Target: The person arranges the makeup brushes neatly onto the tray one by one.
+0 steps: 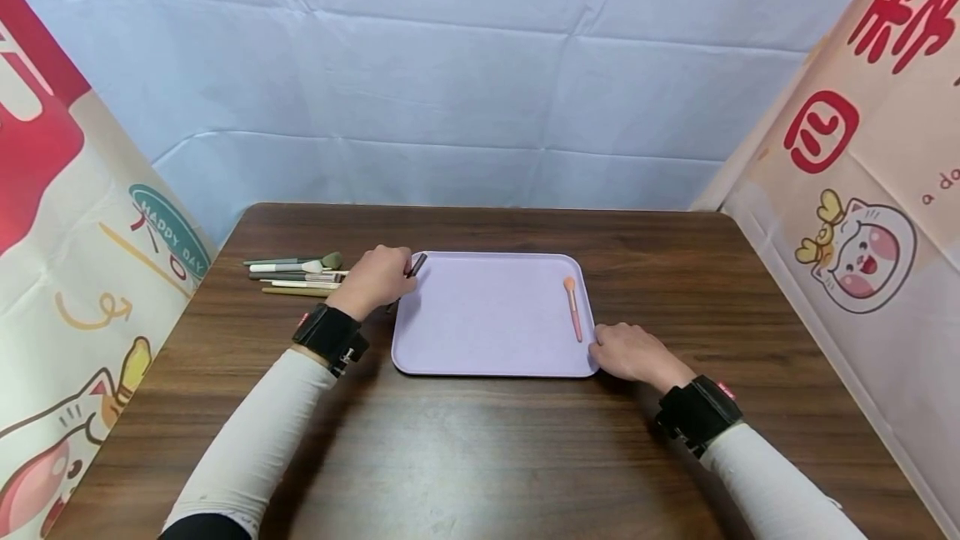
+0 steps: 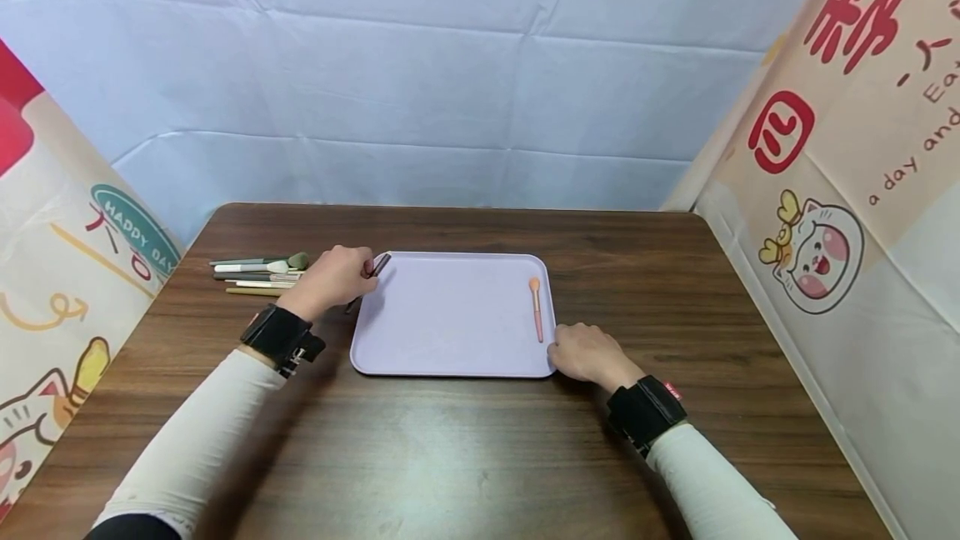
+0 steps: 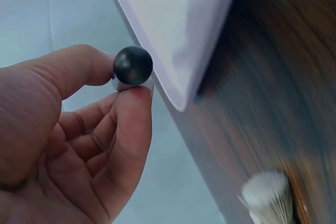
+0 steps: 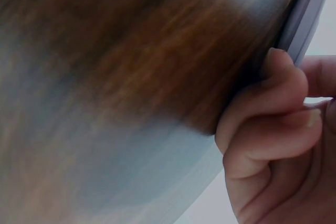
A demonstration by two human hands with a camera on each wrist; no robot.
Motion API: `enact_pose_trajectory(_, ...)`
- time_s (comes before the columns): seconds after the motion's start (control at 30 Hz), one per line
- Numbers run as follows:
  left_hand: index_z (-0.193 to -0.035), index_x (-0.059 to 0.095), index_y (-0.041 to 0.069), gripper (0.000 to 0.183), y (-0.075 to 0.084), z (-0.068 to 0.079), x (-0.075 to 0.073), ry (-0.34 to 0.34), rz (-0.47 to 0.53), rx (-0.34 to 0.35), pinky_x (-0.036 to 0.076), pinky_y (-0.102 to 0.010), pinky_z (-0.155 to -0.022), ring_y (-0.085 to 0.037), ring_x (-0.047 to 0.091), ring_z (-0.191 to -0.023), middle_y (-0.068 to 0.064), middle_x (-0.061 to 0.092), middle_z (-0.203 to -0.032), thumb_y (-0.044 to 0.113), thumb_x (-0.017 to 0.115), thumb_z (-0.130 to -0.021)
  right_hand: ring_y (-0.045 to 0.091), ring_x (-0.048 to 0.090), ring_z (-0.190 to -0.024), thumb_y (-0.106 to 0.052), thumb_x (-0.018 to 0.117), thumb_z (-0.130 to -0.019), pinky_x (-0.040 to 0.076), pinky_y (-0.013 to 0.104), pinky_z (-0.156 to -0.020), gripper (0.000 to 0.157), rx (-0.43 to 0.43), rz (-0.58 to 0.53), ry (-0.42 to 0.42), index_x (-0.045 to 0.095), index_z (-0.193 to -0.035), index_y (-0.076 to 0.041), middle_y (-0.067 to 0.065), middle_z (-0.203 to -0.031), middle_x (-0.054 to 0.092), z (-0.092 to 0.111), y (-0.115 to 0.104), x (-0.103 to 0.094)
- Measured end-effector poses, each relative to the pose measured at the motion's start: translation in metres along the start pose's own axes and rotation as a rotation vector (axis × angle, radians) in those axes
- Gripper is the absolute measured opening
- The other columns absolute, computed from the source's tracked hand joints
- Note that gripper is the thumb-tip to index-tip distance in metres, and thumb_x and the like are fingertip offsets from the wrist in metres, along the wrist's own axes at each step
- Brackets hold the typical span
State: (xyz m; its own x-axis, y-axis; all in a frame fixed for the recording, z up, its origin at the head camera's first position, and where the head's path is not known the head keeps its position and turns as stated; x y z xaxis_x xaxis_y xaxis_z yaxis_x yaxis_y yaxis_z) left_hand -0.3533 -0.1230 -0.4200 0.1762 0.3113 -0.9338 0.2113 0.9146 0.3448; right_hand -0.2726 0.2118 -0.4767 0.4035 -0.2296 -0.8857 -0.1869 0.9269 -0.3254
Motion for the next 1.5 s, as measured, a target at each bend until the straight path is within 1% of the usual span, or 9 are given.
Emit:
enact_pose_trajectory(0.3, -0.085, 0.061, 0.008, 0.015, 0.019, -0.008, 0.010, -0.015, 0.029, -0.007, 0.046, -0.029, -0.051, -0.019, 0.060, -0.060, -0.007, 0.063, -0.076, 0.018, 0.066, -0.095, 0.018, 0.050, -0.058, -0.016, 0.051, -0.097, 0.037, 0.030, -0.054, 0.018, 0.004, 0.001, -0.003, 0.063, -0.088, -0.005, 0.004, -0.068, 0.052, -0.001, 0.002, 0.002)
enact_pose_trajectory(0.5, -0.084, 0.061, 0.008, 0.015, 0.033, -0.013, 0.014, -0.020, 0.049, -0.002, 0.045, -0.029, -0.053, -0.018, 0.059, -0.059, -0.006, 0.064, -0.075, 0.018, 0.066, -0.095, 0.018, 0.050, -0.059, -0.016, 0.051, -0.097, 0.037, 0.031, -0.054, 0.018, 0.004, 0.001, -0.005, 0.062, -0.087, -0.005, 0.004, -0.069, 0.052, -0.001, 0.002, 0.001)
enact_pose_trajectory(0.7, -0.083, 0.061, 0.009, 0.016, 0.046, -0.019, 0.020, -0.017, 0.035, 0.005, 0.046, -0.030, -0.056, -0.018, 0.060, -0.060, -0.005, 0.063, -0.074, 0.018, 0.066, -0.095, 0.018, 0.050, -0.059, -0.016, 0.051, -0.096, 0.037, 0.031, -0.054, 0.018, 0.007, 0.005, -0.007, 0.063, -0.087, -0.005, 0.005, -0.069, 0.052, -0.001, 0.001, 0.000)
enact_pose_trajectory(0.83, -0.082, 0.060, 0.009, 0.016, 0.057, -0.021, 0.022, -0.004, 0.017, 0.033, 0.044, -0.029, -0.056, -0.018, 0.059, -0.060, -0.004, 0.062, -0.072, 0.018, 0.066, -0.094, 0.018, 0.050, -0.060, -0.016, 0.052, -0.096, 0.037, 0.031, -0.055, 0.018, 0.011, 0.005, -0.007, 0.063, -0.088, -0.005, 0.005, -0.069, 0.053, -0.001, 0.002, 0.001)
enact_pose_trajectory(1.0, -0.077, 0.060, 0.010, 0.017, 0.071, -0.022, 0.026, 0.007, -0.022, 0.079, 0.042, -0.028, -0.054, -0.016, 0.058, -0.057, -0.001, 0.061, -0.065, 0.015, 0.066, -0.092, 0.018, 0.050, -0.060, -0.016, 0.052, -0.096, 0.037, 0.031, -0.055, 0.018, 0.007, 0.001, -0.005, 0.063, -0.088, -0.005, 0.005, -0.069, 0.052, 0.000, 0.001, 0.001)
enact_pose_trajectory(1.17, -0.074, 0.059, 0.009, 0.020, 0.084, -0.024, 0.031, 0.025, -0.017, 0.091, 0.042, -0.028, -0.057, -0.017, 0.056, -0.059, -0.002, 0.058, -0.064, 0.013, 0.067, -0.091, 0.018, 0.050, -0.059, -0.016, 0.052, -0.097, 0.037, 0.031, -0.054, 0.018, 0.007, 0.000, -0.004, 0.063, -0.088, -0.005, 0.004, -0.069, 0.052, 0.000, 0.002, 0.001)
enact_pose_trajectory(1.3, -0.074, 0.059, 0.010, 0.020, 0.093, -0.026, 0.037, 0.023, -0.022, 0.086, 0.043, -0.028, -0.058, -0.018, 0.056, -0.060, -0.002, 0.057, -0.065, 0.014, 0.067, -0.091, 0.018, 0.050, -0.059, -0.016, 0.052, -0.097, 0.037, 0.031, -0.054, 0.018, 0.008, 0.002, -0.003, 0.063, -0.088, -0.005, 0.004, -0.069, 0.052, 0.000, 0.002, 0.002)
enact_pose_trajectory(1.5, -0.075, 0.058, 0.009, 0.019, 0.105, -0.028, 0.044, 0.009, -0.002, 0.067, 0.042, -0.027, -0.055, -0.018, 0.055, -0.057, -0.002, 0.055, -0.064, 0.014, 0.066, -0.092, 0.019, 0.051, -0.060, -0.017, 0.052, -0.097, 0.037, 0.031, -0.055, 0.019, 0.017, 0.003, -0.002, 0.063, -0.089, -0.005, 0.005, -0.069, 0.053, -0.002, 0.003, 0.002)
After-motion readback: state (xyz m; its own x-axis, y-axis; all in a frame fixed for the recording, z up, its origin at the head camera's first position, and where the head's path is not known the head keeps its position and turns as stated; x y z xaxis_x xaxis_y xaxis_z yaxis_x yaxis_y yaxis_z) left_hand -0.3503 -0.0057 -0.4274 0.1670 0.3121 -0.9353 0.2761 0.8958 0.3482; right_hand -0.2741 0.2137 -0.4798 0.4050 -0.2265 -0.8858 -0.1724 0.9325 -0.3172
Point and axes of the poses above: each hand's wrist, its own z-axis away from the middle knuckle, its own x-axis out of the palm, y = z × x, the point moved 10 cm from there along -z, towards the middle knuckle
